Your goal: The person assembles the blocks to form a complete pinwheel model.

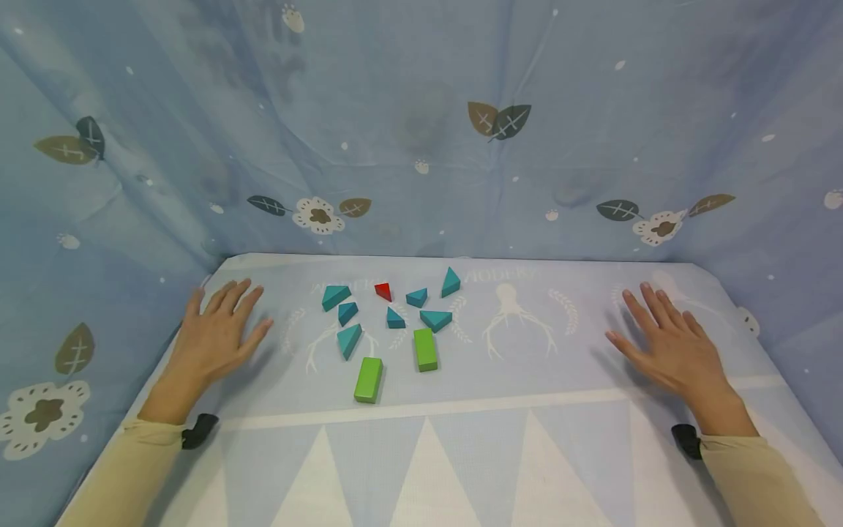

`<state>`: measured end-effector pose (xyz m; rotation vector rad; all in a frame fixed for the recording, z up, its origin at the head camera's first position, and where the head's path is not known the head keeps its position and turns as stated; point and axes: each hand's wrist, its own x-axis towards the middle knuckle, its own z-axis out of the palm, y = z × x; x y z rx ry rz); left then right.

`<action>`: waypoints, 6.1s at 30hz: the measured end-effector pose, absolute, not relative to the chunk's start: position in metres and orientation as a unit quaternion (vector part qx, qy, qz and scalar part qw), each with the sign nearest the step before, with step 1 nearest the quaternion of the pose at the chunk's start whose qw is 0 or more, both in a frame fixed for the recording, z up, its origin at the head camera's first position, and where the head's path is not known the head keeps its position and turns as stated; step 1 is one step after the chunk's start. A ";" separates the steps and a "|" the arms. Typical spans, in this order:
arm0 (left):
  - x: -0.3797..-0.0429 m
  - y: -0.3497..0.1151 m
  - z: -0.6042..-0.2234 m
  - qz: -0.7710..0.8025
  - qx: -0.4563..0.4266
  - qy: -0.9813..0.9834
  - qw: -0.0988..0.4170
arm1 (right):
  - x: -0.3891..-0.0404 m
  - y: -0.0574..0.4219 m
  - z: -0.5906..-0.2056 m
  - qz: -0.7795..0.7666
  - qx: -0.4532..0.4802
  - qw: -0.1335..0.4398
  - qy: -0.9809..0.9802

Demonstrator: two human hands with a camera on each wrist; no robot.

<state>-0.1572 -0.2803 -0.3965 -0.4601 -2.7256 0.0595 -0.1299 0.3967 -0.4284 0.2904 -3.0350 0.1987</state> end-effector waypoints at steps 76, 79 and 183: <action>-0.131 -0.163 -0.406 -0.121 -0.393 -0.911 0.012 | -0.155 0.145 -0.413 0.163 0.410 0.007 -0.897; -0.131 -0.163 -0.405 -0.128 -0.395 -0.910 0.001 | -0.154 0.145 -0.414 0.166 0.411 0.010 -0.896; -0.107 -0.121 -0.409 -0.067 -0.470 -0.878 0.062 | -0.144 0.130 -0.430 0.180 0.458 -0.028 -0.870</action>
